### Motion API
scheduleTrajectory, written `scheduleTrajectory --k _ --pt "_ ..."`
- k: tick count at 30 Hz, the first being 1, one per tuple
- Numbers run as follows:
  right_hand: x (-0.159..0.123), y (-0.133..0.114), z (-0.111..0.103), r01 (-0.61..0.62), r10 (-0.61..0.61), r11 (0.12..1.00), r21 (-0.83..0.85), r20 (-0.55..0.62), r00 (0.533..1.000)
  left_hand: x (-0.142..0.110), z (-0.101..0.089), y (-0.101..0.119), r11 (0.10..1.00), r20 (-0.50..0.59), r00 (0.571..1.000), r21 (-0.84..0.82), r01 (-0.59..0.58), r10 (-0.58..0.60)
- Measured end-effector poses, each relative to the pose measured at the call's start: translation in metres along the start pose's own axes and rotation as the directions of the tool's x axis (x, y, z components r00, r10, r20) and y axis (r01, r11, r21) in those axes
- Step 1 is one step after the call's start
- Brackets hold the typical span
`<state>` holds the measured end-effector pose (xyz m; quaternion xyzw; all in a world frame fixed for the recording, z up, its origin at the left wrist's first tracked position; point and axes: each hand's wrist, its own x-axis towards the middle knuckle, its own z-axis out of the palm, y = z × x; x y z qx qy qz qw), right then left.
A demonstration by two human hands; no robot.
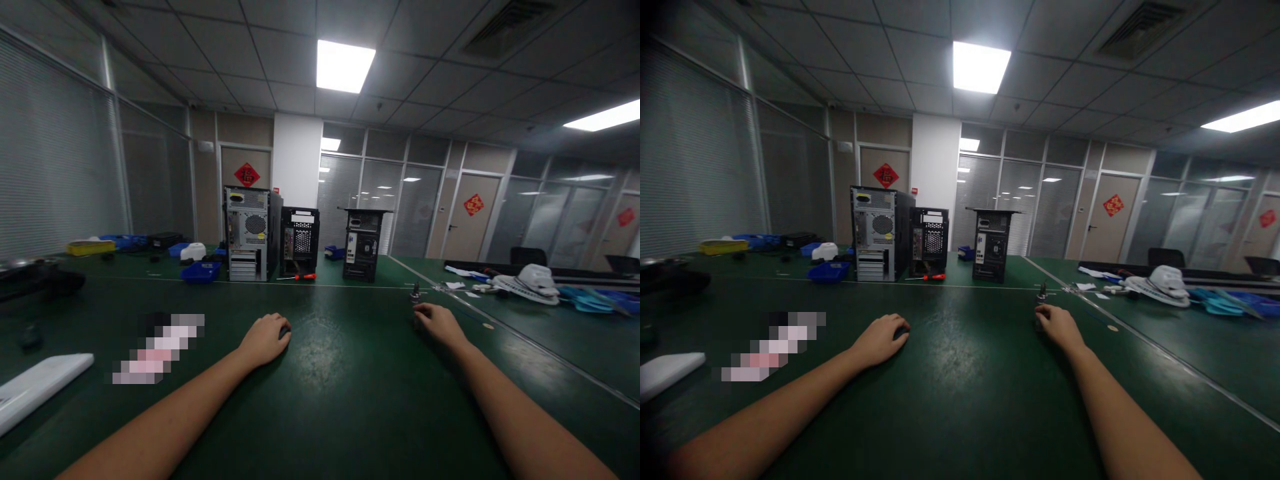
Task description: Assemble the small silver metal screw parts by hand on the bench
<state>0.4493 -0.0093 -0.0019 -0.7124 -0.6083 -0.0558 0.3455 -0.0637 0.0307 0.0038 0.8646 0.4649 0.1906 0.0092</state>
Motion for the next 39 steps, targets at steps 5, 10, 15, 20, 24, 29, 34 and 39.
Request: scheduleTrajectory --k 5,10,15,20,24,29,34,39 --pt "0.0 0.006 -0.001 -0.102 0.108 0.983 0.15 -0.037 0.993 0.0 0.0 0.0 1.0 -0.008 1.0 0.013 -0.008 0.008" --pt "0.002 0.009 -0.001 -0.14 0.159 0.95 0.278 -0.049 0.986 0.0 0.0 -0.001 1.0 -0.004 1.0 0.0 -0.002 0.002" --pt "0.002 0.007 0.002 -0.153 0.171 0.949 0.277 -0.04 0.984 -0.001 0.0 -0.001 1.0 -0.006 1.0 -0.007 -0.006 0.006" --pt "0.003 0.01 0.004 -0.165 0.178 0.967 0.195 -0.047 0.983 0.0 0.0 0.0 1.0 -0.009 1.0 0.0 -0.002 0.002" --pt "-0.001 0.014 0.003 -0.151 0.16 0.971 0.187 -0.033 0.987 0.0 0.002 -0.001 1.0 -0.011 1.0 0.004 -0.004 0.004" --pt "-0.006 0.015 0.006 -0.143 0.129 0.931 0.336 0.064 0.99 0.001 0.003 -0.002 1.0 -0.006 1.0 0.002 0.003 -0.003" --pt "-0.006 -0.005 0.015 -0.173 0.158 0.908 0.382 0.07 0.985 0.0 0.002 -0.001 1.0 -0.012 1.0 -0.002 -0.002 0.001" --pt "-0.016 -0.068 0.02 -0.022 -0.035 0.923 0.384 0.141 0.989 -0.002 -0.001 0.009 0.998 -0.013 0.999 -0.03 -0.052 0.052"
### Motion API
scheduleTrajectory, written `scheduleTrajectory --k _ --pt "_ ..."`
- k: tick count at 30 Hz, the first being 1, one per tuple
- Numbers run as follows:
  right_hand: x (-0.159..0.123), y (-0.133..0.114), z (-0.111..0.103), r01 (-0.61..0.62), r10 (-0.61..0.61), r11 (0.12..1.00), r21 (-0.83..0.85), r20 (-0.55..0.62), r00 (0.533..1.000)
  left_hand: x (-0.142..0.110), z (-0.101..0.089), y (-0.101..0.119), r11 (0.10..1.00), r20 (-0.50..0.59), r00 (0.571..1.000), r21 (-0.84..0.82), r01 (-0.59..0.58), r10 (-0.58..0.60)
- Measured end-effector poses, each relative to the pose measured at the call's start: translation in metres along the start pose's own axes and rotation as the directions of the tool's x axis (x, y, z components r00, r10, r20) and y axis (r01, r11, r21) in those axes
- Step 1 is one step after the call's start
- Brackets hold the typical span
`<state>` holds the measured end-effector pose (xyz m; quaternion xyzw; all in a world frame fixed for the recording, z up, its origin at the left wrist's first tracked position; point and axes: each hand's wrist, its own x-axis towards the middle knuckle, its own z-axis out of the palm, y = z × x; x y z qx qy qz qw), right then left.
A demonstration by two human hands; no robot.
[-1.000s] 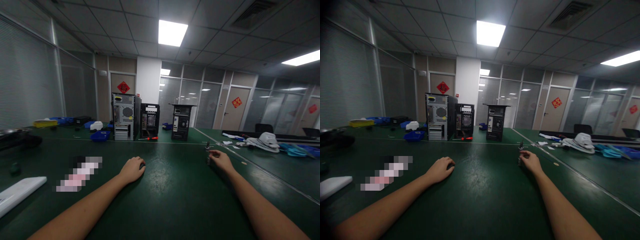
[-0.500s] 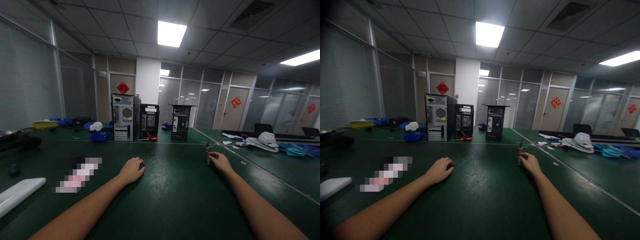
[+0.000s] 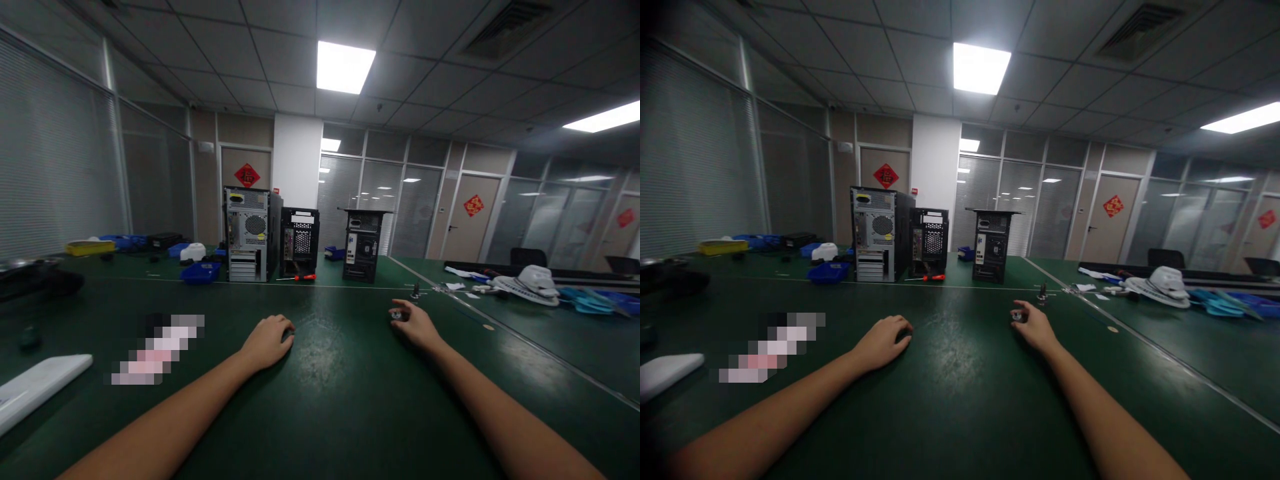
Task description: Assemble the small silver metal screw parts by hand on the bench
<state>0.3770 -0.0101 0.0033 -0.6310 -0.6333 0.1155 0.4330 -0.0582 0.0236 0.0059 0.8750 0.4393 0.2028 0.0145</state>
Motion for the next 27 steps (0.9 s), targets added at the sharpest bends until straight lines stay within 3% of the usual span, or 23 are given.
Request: scheduleTrajectory --k 3,6,13,18,27 --pt "-0.013 -0.043 0.021 0.168 -0.161 0.984 -0.051 0.126 0.979 -0.002 -0.001 0.012 0.997 -0.004 0.998 -0.042 -0.062 0.062" --pt "-0.03 -0.082 0.042 0.341 -0.306 0.933 -0.111 0.253 0.918 -0.005 -0.001 0.03 0.989 -0.004 0.993 -0.091 -0.116 0.116" --pt "-0.065 -0.146 0.074 0.545 -0.448 0.832 -0.106 0.45 0.772 -0.014 -0.007 0.071 0.969 -0.018 0.981 -0.156 -0.194 0.193" --pt "-0.075 -0.157 0.08 0.615 -0.502 0.782 -0.098 0.487 0.715 -0.014 -0.008 0.077 0.971 -0.003 0.979 -0.126 -0.203 0.204" --pt "-0.071 -0.149 0.078 0.656 -0.541 0.75 -0.088 0.489 0.684 -0.014 -0.009 0.075 0.968 -0.019 0.978 -0.141 -0.209 0.209"
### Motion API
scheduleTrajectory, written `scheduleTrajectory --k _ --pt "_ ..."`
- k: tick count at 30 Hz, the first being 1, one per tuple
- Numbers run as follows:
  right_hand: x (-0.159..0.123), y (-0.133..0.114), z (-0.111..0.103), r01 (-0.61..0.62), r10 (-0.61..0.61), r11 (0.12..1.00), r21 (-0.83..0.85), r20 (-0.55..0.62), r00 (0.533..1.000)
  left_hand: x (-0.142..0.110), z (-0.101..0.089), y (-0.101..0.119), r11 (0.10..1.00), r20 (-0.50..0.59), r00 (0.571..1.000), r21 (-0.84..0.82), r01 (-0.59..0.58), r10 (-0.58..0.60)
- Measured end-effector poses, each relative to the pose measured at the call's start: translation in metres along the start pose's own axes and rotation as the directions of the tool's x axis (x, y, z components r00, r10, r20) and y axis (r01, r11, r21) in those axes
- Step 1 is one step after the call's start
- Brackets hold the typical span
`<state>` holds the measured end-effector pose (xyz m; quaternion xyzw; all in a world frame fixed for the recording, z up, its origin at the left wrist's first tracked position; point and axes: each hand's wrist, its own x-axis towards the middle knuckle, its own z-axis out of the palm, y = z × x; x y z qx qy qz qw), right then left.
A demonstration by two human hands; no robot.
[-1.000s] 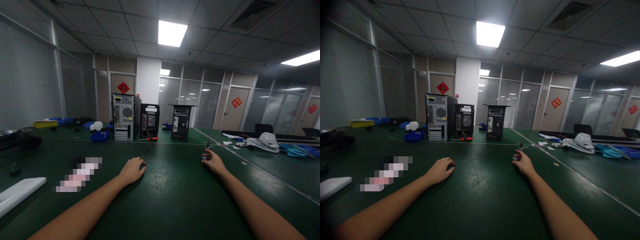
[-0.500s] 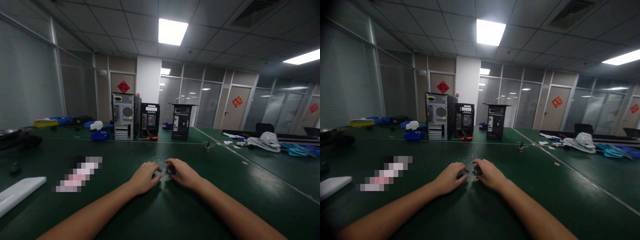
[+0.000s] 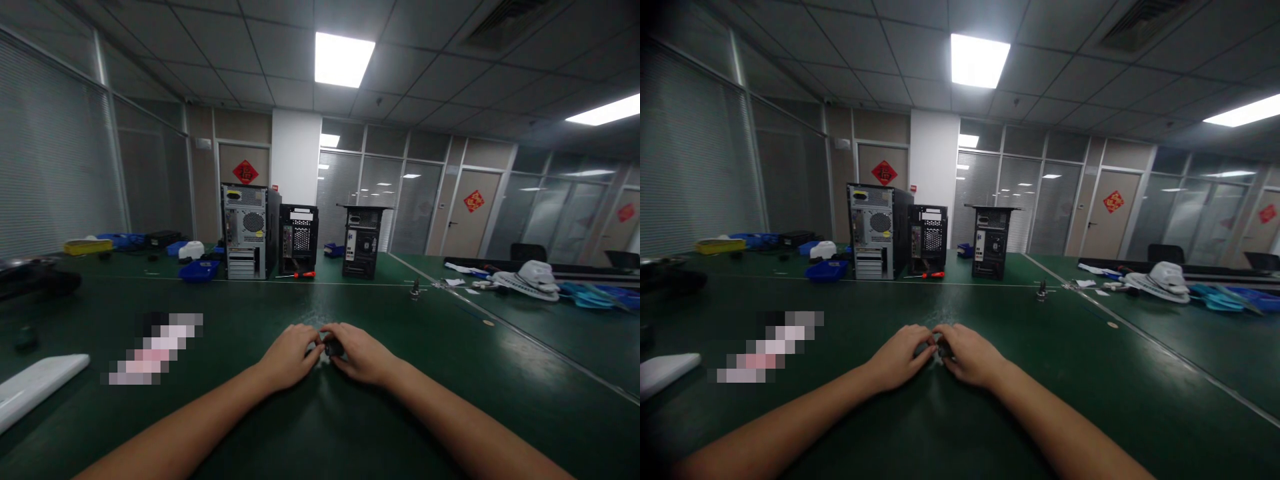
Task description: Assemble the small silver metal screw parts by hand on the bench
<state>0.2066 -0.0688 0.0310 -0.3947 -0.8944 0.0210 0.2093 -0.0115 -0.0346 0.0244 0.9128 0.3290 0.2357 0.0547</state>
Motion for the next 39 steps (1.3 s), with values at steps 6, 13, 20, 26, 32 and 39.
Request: scheduleTrajectory --k 6,13,20,26,32,39 --pt "-0.007 0.024 0.0 -0.168 0.176 0.981 0.101 -0.082 0.981 0.001 -0.001 -0.008 0.999 0.004 0.999 0.011 0.039 -0.039" --pt "-0.001 0.014 0.003 -0.209 0.246 0.926 0.316 -0.084 0.966 0.002 0.002 -0.008 0.999 0.039 0.999 -0.047 0.023 -0.021" --pt "0.005 -0.02 0.007 -0.053 0.071 0.954 0.295 -0.052 0.996 0.003 0.004 -0.003 0.994 0.048 0.997 -0.092 -0.052 0.056" --pt "0.005 -0.02 0.003 -0.016 0.031 0.975 0.22 -0.068 0.997 0.003 -0.002 0.001 0.988 0.066 0.994 -0.133 -0.08 0.089" --pt "0.003 0.01 0.001 -0.071 0.106 0.968 0.242 -0.135 0.985 0.001 -0.003 -0.003 0.991 0.028 0.997 -0.119 -0.068 0.072" --pt "-0.028 0.104 -0.019 -0.339 0.377 0.924 0.178 -0.268 0.887 0.0 -0.004 -0.04 0.998 0.012 0.999 0.026 0.048 -0.049"
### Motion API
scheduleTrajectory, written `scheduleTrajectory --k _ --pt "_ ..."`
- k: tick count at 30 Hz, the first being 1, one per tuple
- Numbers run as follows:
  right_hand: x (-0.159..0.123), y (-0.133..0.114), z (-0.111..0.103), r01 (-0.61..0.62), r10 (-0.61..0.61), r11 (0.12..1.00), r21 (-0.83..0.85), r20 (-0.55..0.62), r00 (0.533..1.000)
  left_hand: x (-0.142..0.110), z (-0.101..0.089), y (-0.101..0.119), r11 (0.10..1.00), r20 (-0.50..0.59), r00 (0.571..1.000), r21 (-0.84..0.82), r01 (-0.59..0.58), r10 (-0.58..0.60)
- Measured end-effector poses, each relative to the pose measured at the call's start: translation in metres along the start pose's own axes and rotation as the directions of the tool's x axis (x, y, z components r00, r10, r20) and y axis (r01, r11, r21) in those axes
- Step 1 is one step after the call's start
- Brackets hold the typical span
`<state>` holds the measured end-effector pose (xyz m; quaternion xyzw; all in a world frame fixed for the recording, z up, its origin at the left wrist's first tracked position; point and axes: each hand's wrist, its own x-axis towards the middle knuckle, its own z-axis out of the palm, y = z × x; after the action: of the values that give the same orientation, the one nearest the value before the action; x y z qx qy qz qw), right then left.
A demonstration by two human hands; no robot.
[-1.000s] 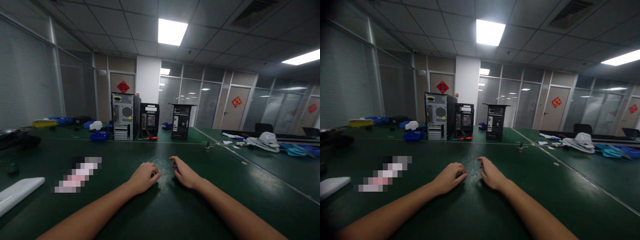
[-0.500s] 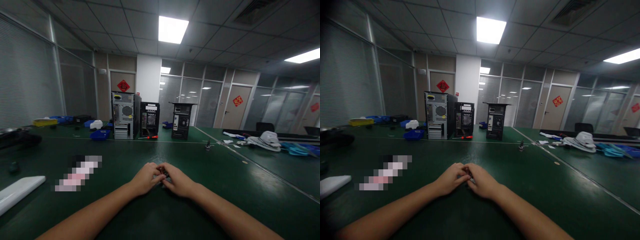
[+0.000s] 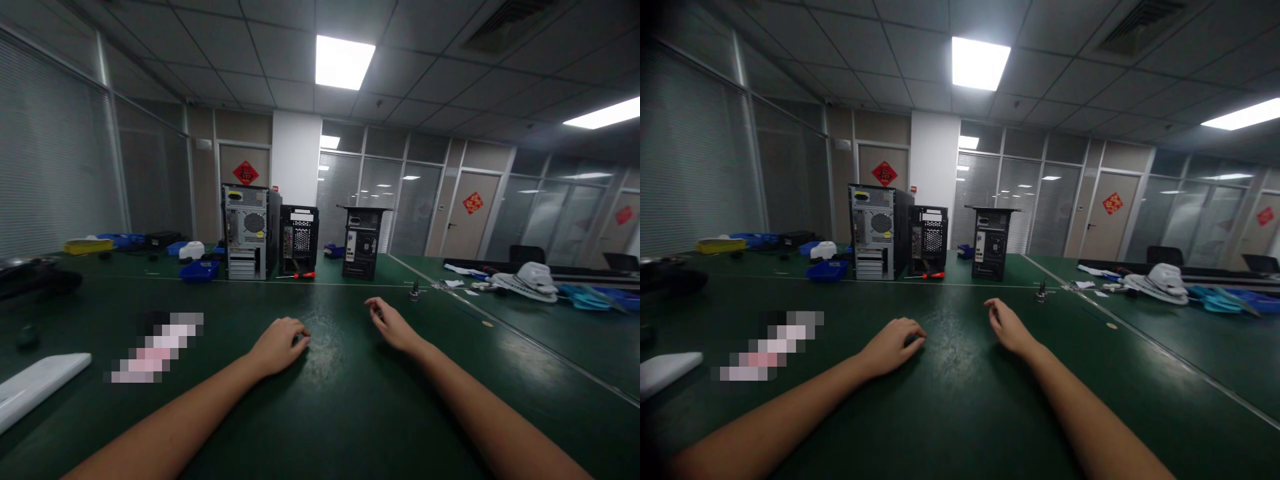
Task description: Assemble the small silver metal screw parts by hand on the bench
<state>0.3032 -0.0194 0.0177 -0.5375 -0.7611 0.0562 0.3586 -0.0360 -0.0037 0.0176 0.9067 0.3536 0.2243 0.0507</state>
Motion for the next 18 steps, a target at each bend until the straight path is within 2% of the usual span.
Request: scheduleTrajectory --k 3,6,8,10,12,18 --pt "-0.005 0.055 -0.021 -0.177 0.169 0.982 -0.061 -0.117 0.979 0.0 -0.002 -0.019 0.997 -0.026 0.998 0.043 0.064 -0.063" --pt "-0.014 0.1 -0.04 -0.365 0.338 0.927 -0.083 -0.233 0.912 0.0 -0.003 -0.033 0.989 -0.063 0.991 0.075 0.127 -0.122" --pt "-0.019 0.121 -0.049 -0.463 0.427 0.884 -0.071 -0.283 0.859 -0.001 -0.003 -0.038 0.983 -0.076 0.986 0.089 0.158 -0.151" --pt "-0.022 0.135 -0.053 -0.525 0.486 0.85 -0.043 -0.32 0.813 -0.001 -0.001 -0.041 0.98 -0.077 0.983 0.096 0.172 -0.165" --pt "-0.024 0.143 -0.055 -0.55 0.514 0.835 -0.009 -0.34 0.787 0.0 0.0 -0.041 0.981 -0.071 0.984 0.097 0.171 -0.164" --pt "-0.026 0.151 -0.058 -0.551 0.523 0.834 0.012 -0.334 0.784 0.0 0.001 -0.036 0.983 -0.051 0.987 0.097 0.159 -0.154"
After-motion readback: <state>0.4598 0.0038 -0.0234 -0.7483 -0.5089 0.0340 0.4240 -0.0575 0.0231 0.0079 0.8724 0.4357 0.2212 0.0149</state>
